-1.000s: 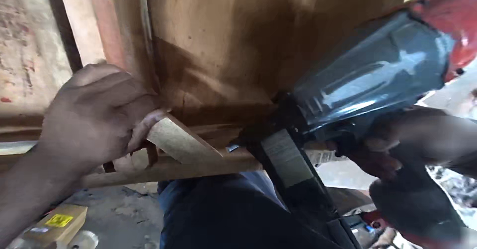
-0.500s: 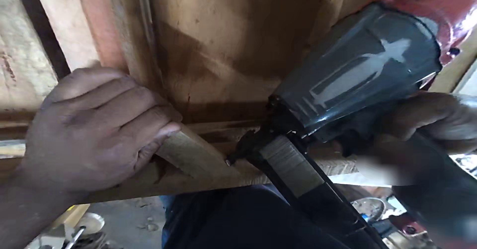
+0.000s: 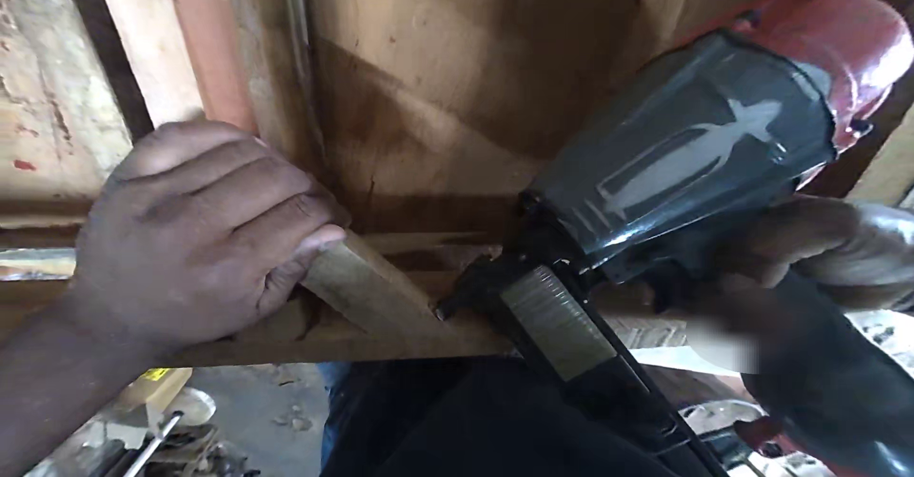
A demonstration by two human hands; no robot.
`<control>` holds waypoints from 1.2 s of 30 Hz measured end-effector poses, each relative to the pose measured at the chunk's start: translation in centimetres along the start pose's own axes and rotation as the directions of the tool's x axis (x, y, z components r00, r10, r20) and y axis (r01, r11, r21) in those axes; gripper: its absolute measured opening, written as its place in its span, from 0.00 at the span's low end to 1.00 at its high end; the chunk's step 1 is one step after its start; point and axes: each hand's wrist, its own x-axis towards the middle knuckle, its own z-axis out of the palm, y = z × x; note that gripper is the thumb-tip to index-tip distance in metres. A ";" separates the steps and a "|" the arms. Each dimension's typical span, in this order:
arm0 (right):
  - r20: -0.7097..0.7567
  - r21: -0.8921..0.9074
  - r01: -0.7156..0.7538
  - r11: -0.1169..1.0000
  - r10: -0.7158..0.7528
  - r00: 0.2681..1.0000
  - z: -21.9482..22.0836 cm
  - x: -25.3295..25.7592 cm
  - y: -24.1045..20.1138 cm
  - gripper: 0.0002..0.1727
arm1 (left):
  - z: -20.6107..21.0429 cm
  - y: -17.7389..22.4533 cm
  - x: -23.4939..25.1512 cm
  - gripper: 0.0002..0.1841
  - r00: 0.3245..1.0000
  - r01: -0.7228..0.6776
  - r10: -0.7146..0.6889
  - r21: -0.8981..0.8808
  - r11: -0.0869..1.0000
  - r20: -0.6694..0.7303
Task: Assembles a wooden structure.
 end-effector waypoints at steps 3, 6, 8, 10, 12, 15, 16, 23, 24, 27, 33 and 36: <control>0.008 -0.090 0.042 0.995 -0.041 0.999 -0.9 -0.3 0.1 0.13 | 0.0 0.0 0.1 0.22 1.000 0.005 -0.005 0.001 1.000 -0.005; -0.072 -0.239 0.038 0.970 -0.057 0.996 1.2 0.1 -1.5 0.06 | 0.0 0.1 0.0 0.22 1.000 0.008 -0.008 -0.010 1.000 -0.002; -0.073 -0.231 0.034 0.972 -0.052 0.996 2.1 0.1 -2.2 0.04 | 0.0 0.1 0.0 0.23 1.000 0.015 -0.015 -0.003 1.000 0.007; -0.093 -0.147 -0.013 0.989 -0.001 0.996 2.5 0.0 -2.1 0.06 | 0.0 0.2 0.1 0.23 1.000 0.016 -0.016 -0.003 1.000 -0.001; -0.028 0.031 -0.028 0.999 0.029 0.999 1.0 -0.4 -0.9 0.07 | 0.0 0.2 0.1 0.23 1.000 0.010 -0.010 0.000 1.000 -0.009; 0.024 0.162 -0.071 0.984 0.068 0.997 -1.3 -1.8 0.5 0.13 | -0.1 0.2 0.1 0.22 1.000 -0.004 0.004 -0.009 1.000 -0.015; 0.009 0.134 -0.071 0.988 0.071 0.997 -1.2 -2.1 0.3 0.13 | -0.1 0.2 0.2 0.22 1.000 -0.009 0.009 -0.015 1.000 -0.018; -0.067 -0.379 0.188 0.906 -0.230 0.971 -1.6 -2.8 -2.3 0.07 | -0.6 1.6 -1.5 0.27 0.895 0.378 -0.383 -0.067 0.923 -0.228; -0.013 -0.364 0.225 0.904 -0.247 0.969 -2.3 -2.5 -2.6 0.06 | -0.8 2.3 -1.9 0.36 0.818 0.519 -0.530 -0.110 0.848 -0.224; 0.078 -0.247 0.260 0.933 -0.248 0.965 -3.1 -0.7 -4.1 0.07 | -0.9 4.7 -2.8 0.65 0.475 0.849 -0.880 -0.249 0.467 -0.031; 0.100 -0.075 0.160 0.984 -0.152 0.983 2.0 5.9 -9.0 0.16 | -0.3 4.6 -3.0 0.67 0.248 0.911 -0.961 -0.367 0.190 0.118; 0.137 -0.086 0.153 0.984 -0.141 0.981 2.5 7.3 -10.2 0.12 | 0.0 4.4 -3.2 0.67 0.289 0.889 -0.952 -0.396 0.228 0.099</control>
